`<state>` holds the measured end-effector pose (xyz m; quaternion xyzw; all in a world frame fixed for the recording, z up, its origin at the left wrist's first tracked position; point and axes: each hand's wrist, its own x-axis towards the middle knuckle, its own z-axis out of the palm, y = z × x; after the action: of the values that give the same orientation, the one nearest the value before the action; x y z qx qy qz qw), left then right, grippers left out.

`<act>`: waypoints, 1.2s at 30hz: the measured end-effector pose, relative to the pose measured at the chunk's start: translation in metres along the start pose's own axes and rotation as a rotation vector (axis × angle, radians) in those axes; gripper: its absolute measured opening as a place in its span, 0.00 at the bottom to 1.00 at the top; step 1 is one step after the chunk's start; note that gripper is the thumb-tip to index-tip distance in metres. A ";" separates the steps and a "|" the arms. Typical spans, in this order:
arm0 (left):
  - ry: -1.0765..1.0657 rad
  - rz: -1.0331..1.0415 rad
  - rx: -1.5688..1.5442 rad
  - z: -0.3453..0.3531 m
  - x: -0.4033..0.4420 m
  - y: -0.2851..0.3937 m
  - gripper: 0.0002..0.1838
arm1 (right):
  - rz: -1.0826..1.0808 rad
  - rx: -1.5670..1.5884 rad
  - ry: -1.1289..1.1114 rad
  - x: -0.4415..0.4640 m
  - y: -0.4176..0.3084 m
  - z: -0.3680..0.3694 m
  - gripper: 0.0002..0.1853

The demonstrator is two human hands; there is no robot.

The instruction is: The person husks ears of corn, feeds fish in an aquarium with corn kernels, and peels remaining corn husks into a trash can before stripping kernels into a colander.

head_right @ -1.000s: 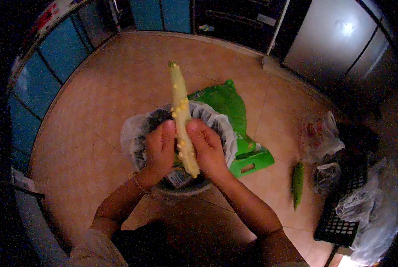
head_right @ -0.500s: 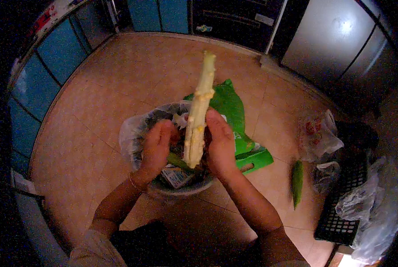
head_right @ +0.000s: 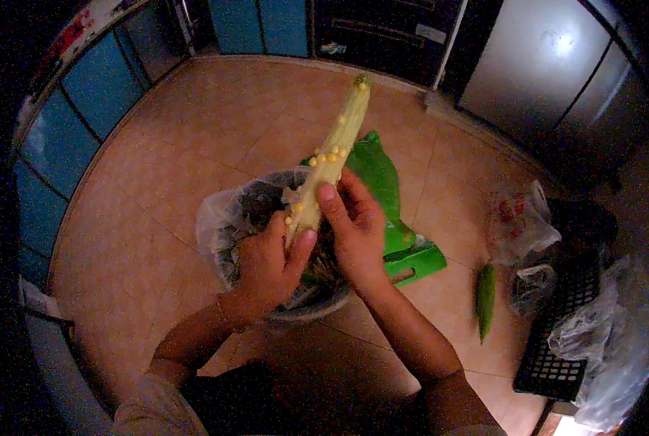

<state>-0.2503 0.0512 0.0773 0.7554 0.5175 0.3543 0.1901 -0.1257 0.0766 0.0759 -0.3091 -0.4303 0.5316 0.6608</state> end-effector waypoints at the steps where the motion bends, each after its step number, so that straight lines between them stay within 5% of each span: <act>1: 0.005 0.001 0.002 0.002 0.000 -0.002 0.19 | 0.015 -0.026 -0.026 0.000 -0.001 -0.002 0.19; 11: 0.225 0.035 -0.398 0.017 -0.002 -0.023 0.15 | -0.196 -0.168 0.048 -0.005 0.000 0.004 0.18; 16: 0.027 -0.284 -0.474 0.011 0.002 -0.021 0.15 | -0.193 -0.197 0.140 -0.007 0.004 0.000 0.18; 20: -0.049 -0.304 -0.375 0.004 0.009 -0.036 0.14 | -0.241 -0.164 0.225 -0.001 0.004 -0.011 0.18; 22: 0.125 0.274 0.243 0.001 0.009 -0.051 0.12 | -0.216 -0.026 0.224 0.002 -0.003 -0.014 0.16; 26: 0.248 0.193 0.238 -0.013 0.013 -0.044 0.16 | -0.118 -0.039 0.133 0.003 -0.006 -0.016 0.15; 28: 0.173 -0.132 -0.567 -0.017 0.015 -0.037 0.20 | -0.030 -0.054 0.027 0.000 0.000 -0.010 0.14; 32: 0.017 -0.104 -0.544 -0.010 -0.001 -0.009 0.19 | 0.018 -0.131 -0.048 -0.004 0.013 -0.002 0.15; 36: -0.125 -0.327 -0.794 -0.005 -0.002 -0.021 0.18 | 0.005 -0.208 -0.017 -0.005 0.015 0.003 0.15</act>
<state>-0.2679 0.0569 0.0661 0.5518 0.4414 0.4445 0.5505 -0.1354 0.0757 0.0628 -0.3727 -0.4879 0.4880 0.6203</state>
